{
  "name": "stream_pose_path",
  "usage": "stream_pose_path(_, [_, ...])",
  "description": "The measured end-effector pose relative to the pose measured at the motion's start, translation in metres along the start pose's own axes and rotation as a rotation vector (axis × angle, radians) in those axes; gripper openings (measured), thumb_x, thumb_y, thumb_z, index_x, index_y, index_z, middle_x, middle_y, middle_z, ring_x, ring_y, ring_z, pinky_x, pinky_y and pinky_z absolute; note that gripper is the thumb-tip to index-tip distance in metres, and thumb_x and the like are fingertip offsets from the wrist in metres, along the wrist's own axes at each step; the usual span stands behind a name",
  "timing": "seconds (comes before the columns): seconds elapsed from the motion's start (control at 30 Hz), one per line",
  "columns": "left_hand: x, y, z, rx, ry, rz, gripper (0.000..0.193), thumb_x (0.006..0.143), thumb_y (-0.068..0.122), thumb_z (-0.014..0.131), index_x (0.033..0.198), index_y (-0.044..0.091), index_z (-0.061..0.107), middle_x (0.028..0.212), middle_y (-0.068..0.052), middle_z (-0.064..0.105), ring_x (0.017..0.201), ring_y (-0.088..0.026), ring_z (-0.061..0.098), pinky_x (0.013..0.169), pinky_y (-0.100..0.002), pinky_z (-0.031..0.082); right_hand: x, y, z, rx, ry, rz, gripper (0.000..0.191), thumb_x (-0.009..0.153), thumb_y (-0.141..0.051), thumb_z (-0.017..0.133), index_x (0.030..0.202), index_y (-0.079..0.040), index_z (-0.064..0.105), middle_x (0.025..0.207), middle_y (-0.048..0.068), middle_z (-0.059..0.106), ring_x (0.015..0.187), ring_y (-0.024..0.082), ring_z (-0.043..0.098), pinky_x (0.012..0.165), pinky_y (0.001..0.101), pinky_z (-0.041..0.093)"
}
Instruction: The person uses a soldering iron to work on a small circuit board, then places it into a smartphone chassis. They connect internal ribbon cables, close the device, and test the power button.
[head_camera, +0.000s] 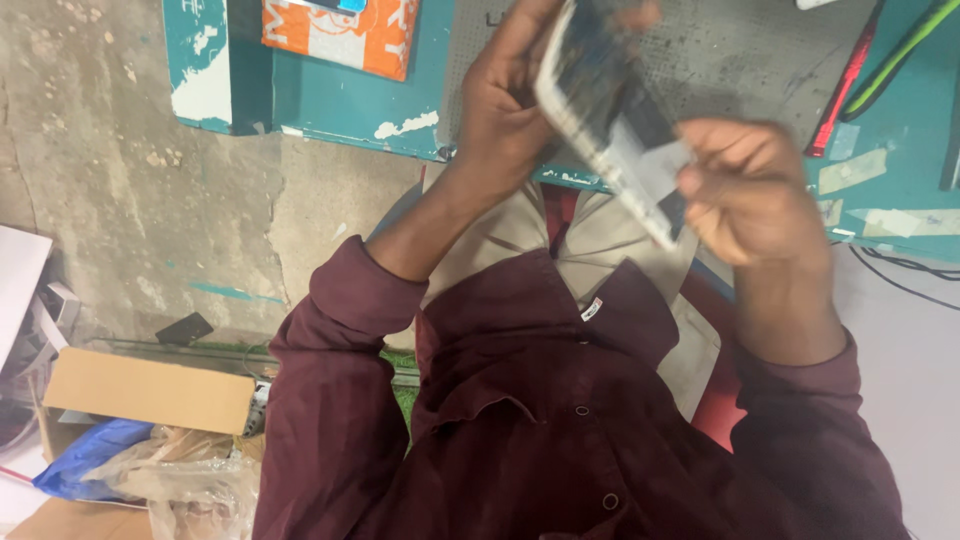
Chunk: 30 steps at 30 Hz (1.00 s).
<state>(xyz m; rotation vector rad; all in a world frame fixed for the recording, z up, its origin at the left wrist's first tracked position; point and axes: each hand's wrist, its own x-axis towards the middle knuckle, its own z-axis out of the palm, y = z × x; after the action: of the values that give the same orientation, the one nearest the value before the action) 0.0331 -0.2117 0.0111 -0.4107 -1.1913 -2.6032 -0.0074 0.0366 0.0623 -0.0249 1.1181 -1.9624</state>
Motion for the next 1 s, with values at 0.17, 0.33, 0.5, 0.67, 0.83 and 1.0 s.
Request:
stream_pose_path(0.17, [-0.002, 0.005, -0.006, -0.234, 0.03, -0.185, 0.044, 0.1, 0.011, 0.078, 0.134, 0.003, 0.052, 0.119, -0.015, 0.073, 0.105, -0.022, 0.075, 0.102, -0.043, 0.063, 0.005, 0.005, 0.007, 0.035, -0.199, 0.116, 0.039, 0.105, -0.003, 0.061, 0.137, 0.02, 0.056, 0.114, 0.028, 0.071, 0.096, 0.03, 0.076, 0.085, 0.0401, 0.064])
stream_pose_path(0.33, [-0.003, -0.003, -0.003, -0.005, 0.226, -0.173, 0.038, 0.093, 0.008, 0.083, 0.119, 0.002, 0.056, 0.1, -0.01, 0.075, 0.08, -0.008, 0.064, 0.075, -0.024, 0.052, -0.012, -0.019, 0.033, -1.026, 0.113, -0.411, 0.036, 0.111, -0.013, 0.061, 0.144, 0.003, 0.06, 0.136, 0.018, 0.069, 0.108, 0.022, 0.069, 0.092, 0.0316, 0.056])
stream_pose_path(0.5, [0.003, -0.011, 0.011, 0.031, 0.178, -0.197, 0.033, 0.096, 0.0, 0.082, 0.118, 0.002, 0.057, 0.11, -0.011, 0.075, 0.098, -0.015, 0.073, 0.086, -0.027, 0.059, -0.024, -0.032, 0.054, -1.443, 0.144, -0.781, 0.043, 0.089, -0.007, 0.086, 0.125, 0.006, 0.066, 0.114, 0.023, 0.072, 0.103, 0.032, 0.074, 0.084, 0.036, 0.059])
stream_pose_path(0.67, [0.021, 0.016, 0.027, 0.123, -0.098, -0.109, 0.041, 0.098, -0.005, 0.081, 0.128, 0.006, 0.055, 0.118, -0.009, 0.074, 0.11, -0.017, 0.074, 0.094, -0.029, 0.063, -0.032, -0.03, 0.054, -1.54, 0.253, -0.913, 0.024, 0.102, 0.007, 0.084, 0.123, 0.007, 0.072, 0.11, 0.019, 0.075, 0.093, 0.025, 0.077, 0.077, 0.0293, 0.06])
stream_pose_path(0.83, [0.034, 0.061, 0.035, 0.592, -0.28, -0.136, 0.03, 0.09, -0.001, 0.081, 0.118, -0.001, 0.069, 0.115, -0.011, 0.074, 0.107, -0.021, 0.075, 0.093, -0.029, 0.064, -0.035, -0.027, 0.057, -1.607, 0.22, -1.01, 0.025, 0.096, 0.005, 0.086, 0.118, 0.006, 0.073, 0.106, 0.016, 0.075, 0.091, 0.026, 0.076, 0.074, 0.0319, 0.061])
stream_pose_path(1.0, [0.033, 0.06, 0.044, 0.643, -0.299, 0.044, 0.015, 0.095, 0.002, 0.081, 0.109, 0.0, 0.076, 0.106, -0.008, 0.078, 0.098, -0.018, 0.076, 0.084, -0.028, 0.062, -0.038, -0.032, 0.058, -1.584, 0.17, -0.869, 0.026, 0.089, 0.002, 0.088, 0.111, 0.006, 0.075, 0.097, 0.018, 0.076, 0.082, 0.027, 0.075, 0.065, 0.0303, 0.058])
